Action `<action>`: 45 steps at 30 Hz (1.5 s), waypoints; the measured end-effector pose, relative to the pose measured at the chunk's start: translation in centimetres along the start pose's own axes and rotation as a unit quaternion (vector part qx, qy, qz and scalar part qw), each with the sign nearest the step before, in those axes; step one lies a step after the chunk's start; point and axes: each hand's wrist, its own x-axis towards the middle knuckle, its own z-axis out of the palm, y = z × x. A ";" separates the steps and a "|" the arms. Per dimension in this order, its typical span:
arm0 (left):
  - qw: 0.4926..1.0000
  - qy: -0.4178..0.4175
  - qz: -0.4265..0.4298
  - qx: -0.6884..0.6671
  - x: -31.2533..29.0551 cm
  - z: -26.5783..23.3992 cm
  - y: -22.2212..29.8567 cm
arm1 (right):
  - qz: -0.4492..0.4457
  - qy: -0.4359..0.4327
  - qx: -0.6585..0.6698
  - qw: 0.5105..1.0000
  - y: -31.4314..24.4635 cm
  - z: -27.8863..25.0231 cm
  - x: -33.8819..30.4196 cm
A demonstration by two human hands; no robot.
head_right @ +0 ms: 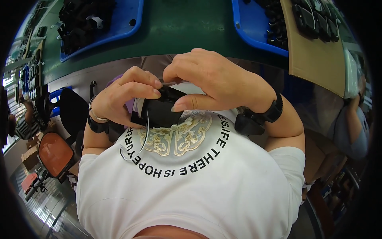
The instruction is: The person fits a black bracket onto a plastic housing, then picks up a knob from a tray and presses it into the side of the housing.
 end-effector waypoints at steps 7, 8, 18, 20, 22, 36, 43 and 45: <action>1.000 0.002 -0.004 0.000 0.2 0.1 0.1 | 0.053 -0.130 -0.079 0.987 0.2 -0.1 -0.1; 1.000 0.005 -0.003 0.003 0.3 0.1 0.1 | 0.051 -0.131 -0.079 0.987 0.3 0.0 -0.1; 1.000 0.006 -0.014 0.012 0.5 0.1 -0.2 | 0.058 0.000 0.015 0.998 0.3 -0.5 0.0; 1.000 0.017 -0.003 0.010 0.4 0.2 -0.3 | 0.040 0.041 0.030 0.998 0.4 -0.5 0.1; 1.000 0.015 -0.007 0.012 0.5 0.1 -0.1 | 0.004 0.022 0.013 1.000 0.9 0.5 0.0; 1.000 0.010 -0.019 0.010 0.0 0.1 0.2 | 0.006 -0.003 -0.050 0.999 0.3 1.2 0.6; 1.000 0.013 -0.011 0.009 0.0 0.1 0.1 | -0.037 0.044 -0.049 0.997 0.6 1.4 0.4; 1.000 0.008 -0.007 0.002 0.1 0.2 0.0 | -0.026 0.013 -0.045 0.999 0.7 1.2 0.6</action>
